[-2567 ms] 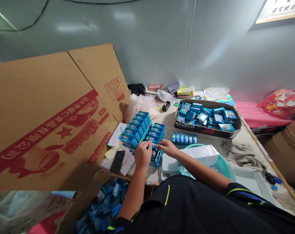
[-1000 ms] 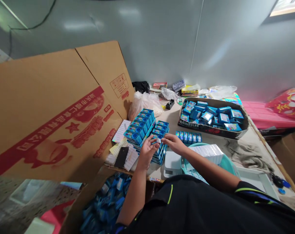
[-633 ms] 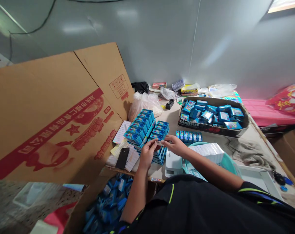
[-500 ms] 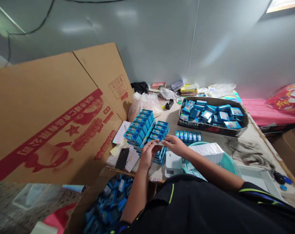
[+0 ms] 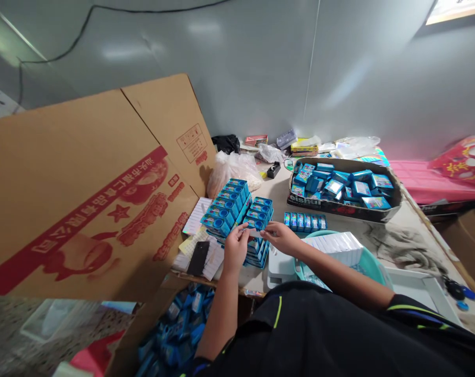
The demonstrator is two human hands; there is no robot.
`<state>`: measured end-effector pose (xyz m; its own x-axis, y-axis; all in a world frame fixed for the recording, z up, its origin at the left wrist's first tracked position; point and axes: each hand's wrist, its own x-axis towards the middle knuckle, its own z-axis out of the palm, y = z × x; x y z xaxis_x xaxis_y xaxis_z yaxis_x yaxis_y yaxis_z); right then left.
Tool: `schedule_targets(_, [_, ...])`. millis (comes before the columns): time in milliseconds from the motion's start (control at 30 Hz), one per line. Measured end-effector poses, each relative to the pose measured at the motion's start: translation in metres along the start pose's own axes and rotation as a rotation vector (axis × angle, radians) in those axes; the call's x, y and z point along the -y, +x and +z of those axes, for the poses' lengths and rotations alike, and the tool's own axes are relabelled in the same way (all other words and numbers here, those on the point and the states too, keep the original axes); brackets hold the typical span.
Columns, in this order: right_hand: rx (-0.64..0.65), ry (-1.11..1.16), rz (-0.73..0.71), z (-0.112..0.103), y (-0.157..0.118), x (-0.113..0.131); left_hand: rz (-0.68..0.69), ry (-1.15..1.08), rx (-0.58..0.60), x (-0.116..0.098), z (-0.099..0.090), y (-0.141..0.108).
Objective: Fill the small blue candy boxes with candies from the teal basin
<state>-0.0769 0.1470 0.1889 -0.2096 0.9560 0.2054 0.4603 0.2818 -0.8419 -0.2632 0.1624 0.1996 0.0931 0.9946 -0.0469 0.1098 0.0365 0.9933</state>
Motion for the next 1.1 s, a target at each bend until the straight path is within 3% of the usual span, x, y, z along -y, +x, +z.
schedule_targets(133, [-0.006,0.029,0.134,0.014,0.005,-0.019,0.251,0.544,-0.074,0.003,0.003,0.009])
schedule_targets(200, [-0.011,0.046,0.195,0.021,0.008,-0.027,0.299,0.664,-0.071,0.004,0.005,0.015])
schedule_targets(467, [-0.023,0.098,0.243,0.036,0.008,-0.042,0.393,0.733,-0.066,0.006,0.008,0.027])
schedule_targets(900, [-0.010,0.112,0.192,0.040,0.007,-0.052,0.379,0.692,-0.143,0.020,0.006,0.026])
schedule_targets(1100, [0.007,0.153,0.308,0.050,-0.001,-0.067,0.376,0.655,-0.203,0.020,0.004,0.032])
